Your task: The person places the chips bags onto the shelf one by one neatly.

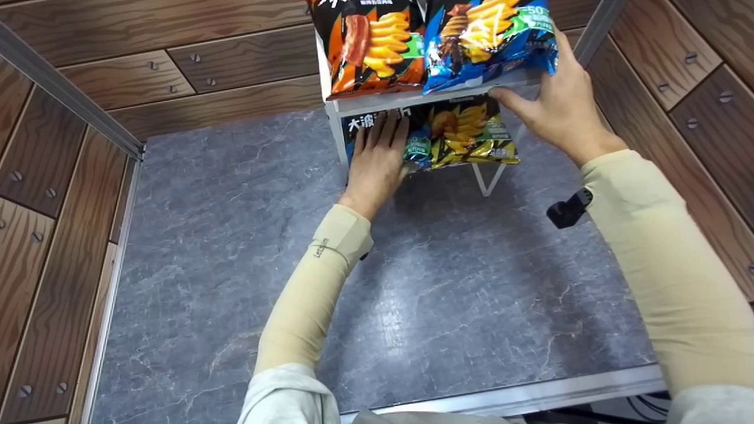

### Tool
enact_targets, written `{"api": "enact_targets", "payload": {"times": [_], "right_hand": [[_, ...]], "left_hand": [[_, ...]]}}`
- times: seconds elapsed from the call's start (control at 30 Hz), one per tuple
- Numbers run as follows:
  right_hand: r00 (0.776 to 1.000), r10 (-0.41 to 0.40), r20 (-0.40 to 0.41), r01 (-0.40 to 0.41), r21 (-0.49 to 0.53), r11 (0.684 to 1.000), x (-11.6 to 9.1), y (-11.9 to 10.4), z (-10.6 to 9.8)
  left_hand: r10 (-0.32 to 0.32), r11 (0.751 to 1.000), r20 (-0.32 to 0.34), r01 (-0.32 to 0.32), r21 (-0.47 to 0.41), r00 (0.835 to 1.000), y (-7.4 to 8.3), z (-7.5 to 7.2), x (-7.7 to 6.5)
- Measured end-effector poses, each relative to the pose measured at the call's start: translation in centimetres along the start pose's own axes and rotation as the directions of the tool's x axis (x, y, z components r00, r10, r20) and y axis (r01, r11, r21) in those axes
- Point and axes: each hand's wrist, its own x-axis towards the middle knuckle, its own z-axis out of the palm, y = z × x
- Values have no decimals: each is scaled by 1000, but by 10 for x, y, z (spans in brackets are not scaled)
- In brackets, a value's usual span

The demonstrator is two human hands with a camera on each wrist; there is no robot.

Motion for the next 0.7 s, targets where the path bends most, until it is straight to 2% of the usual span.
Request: {"api": "enact_targets", "payload": {"times": [0.13,0.4,0.53,0.7], "right_hand": [[1000,13,5,-13,7,1000,0,1,0],[1000,20,15,-20,20,1000,1,2,1],[1000,16,14,-16,13,1000,1,4,0],[1000,-2,1,2,8,1000,1,4,0]], "left_hand": [[3,999,30,-4,33,1000,1,9,-2],[20,987,32,-25,160,999,5,20,-5],[25,990,19,-28,142,999,5,22,-3],[30,998,-22,-29,46,999,2,23,-1]]}}
